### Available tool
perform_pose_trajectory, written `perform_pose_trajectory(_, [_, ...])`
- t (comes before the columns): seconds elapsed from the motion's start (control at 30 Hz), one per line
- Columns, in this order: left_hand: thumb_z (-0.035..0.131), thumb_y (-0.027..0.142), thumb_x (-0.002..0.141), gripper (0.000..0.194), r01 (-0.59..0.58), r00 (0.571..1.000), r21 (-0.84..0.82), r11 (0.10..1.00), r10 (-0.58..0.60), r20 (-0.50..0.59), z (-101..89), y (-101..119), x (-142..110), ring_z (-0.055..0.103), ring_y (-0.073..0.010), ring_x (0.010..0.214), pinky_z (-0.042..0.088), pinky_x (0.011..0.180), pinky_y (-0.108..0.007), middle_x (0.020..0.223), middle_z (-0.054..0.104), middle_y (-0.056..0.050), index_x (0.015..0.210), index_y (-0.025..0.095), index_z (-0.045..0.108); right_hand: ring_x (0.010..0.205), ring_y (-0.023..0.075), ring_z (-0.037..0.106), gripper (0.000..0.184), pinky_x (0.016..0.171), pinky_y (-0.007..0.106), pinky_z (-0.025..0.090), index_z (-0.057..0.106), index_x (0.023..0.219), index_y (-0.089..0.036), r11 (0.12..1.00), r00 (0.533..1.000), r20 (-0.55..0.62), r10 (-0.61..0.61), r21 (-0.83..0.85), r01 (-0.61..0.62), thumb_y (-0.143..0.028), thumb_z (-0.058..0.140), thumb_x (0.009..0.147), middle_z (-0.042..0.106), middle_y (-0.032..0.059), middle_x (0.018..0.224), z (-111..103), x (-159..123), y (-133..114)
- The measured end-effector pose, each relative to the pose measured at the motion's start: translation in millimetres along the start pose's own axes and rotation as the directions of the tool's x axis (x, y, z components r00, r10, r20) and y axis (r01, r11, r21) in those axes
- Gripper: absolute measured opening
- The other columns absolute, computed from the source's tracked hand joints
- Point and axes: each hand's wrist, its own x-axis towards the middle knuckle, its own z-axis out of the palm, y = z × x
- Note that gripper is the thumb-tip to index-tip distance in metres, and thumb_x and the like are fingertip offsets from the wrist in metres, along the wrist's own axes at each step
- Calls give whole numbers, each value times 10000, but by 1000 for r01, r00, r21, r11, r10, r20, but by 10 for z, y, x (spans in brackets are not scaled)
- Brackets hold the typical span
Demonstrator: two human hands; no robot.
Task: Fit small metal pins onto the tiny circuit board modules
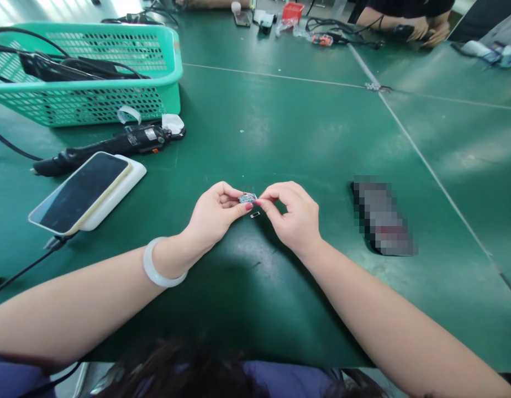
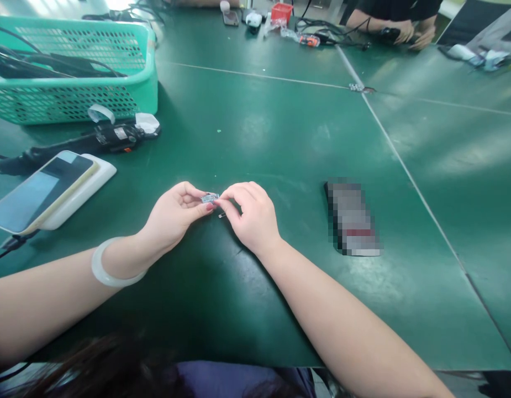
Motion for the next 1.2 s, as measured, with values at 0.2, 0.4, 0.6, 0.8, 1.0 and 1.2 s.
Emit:
perform_pose_trajectory(0.2, [832,190,597,316,-1,1000,-7,1000,1,10,13,15,-17,698,-140,739,551,804,-317,767,735,-36,740,145,554,823,180,584,225,802,358,411,647,797,-236,969,984,141,-108,-208,136,-338,501,935,707,28,878,-44,-29,63])
perform_pose_trajectory(0.4, [840,175,578,323,-17,999,-38,999,18,32,12,20,-15,695,-138,731,556,800,-316,761,732,-35,726,144,555,822,180,567,232,793,363,385,658,842,-249,942,971,164,-174,-258,213,-344,474,947,703,23,912,-53,-62,92])
perform_pose_trajectory(0.6, [846,182,573,334,-34,997,-69,997,39,68,4,16,-12,692,-133,716,560,784,-308,756,732,-34,719,148,548,800,173,571,164,776,349,389,647,846,-246,911,954,84,-288,-282,300,-299,515,929,709,13,893,-65,-68,60])
perform_pose_trajectory(0.8, [845,169,578,314,-52,996,-60,997,56,64,13,26,-47,697,-136,732,565,787,-300,765,736,-36,720,144,567,828,180,582,229,794,372,368,662,823,-263,934,976,121,-179,-292,207,-351,487,943,714,11,907,-67,-77,44])
perform_pose_trajectory(1.0, [840,170,594,318,-49,997,-114,992,56,56,6,11,-33,688,-123,720,552,780,-284,766,732,-40,732,144,554,795,176,602,184,781,366,419,692,809,-278,960,987,40,-154,-230,159,-362,559,905,728,-2,876,-58,-72,25])
perform_pose_trajectory(1.2, [840,182,599,320,-38,999,-112,993,36,-24,-23,-16,7,680,-112,719,539,795,-287,788,728,-33,758,146,565,832,196,623,117,808,382,485,706,845,-252,988,991,88,100,-128,-89,-257,593,871,710,19,853,-86,-77,49])
